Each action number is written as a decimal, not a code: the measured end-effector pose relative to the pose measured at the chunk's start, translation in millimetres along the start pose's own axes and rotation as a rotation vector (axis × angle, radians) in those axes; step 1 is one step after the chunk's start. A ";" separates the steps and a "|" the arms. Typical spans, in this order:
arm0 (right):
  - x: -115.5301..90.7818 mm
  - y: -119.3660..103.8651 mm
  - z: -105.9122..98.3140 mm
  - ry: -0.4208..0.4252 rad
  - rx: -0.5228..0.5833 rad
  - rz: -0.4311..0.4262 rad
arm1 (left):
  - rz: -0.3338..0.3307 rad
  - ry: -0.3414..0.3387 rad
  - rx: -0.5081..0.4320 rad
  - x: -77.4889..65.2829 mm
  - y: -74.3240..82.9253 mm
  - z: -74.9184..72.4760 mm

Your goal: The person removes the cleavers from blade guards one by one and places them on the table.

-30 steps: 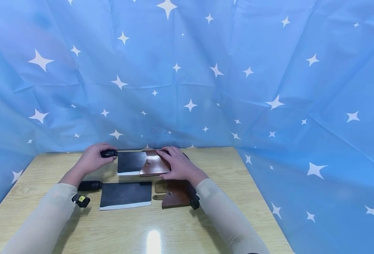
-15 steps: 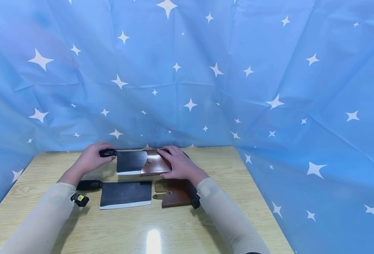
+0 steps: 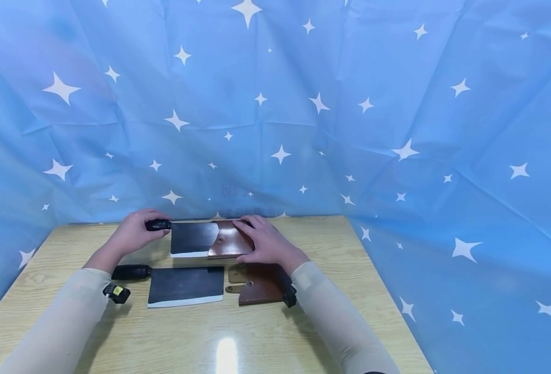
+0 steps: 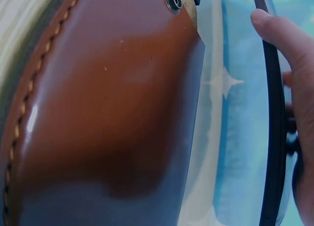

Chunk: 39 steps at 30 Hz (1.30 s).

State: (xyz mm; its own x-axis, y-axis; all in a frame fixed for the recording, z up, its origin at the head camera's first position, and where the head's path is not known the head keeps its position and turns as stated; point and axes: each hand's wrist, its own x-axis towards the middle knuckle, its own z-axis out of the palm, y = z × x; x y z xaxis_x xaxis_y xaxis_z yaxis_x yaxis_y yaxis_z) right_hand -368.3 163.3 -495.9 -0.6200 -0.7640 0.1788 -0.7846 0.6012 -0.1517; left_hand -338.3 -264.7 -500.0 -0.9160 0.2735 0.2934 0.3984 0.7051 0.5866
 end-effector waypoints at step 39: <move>-5.7 6.6 2.4 0.015 0.070 0.058 | -0.022 -0.003 -0.021 -5.7 -6.1 0.2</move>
State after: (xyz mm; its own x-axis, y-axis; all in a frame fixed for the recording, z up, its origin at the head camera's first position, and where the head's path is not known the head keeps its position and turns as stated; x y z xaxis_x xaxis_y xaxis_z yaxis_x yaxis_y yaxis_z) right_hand -369.9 171.0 -500.3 -0.6648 -0.7244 0.1825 -0.7452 0.6261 -0.2296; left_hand -335.6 -270.4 -505.3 -0.9248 0.2601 0.2779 0.3789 0.6971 0.6086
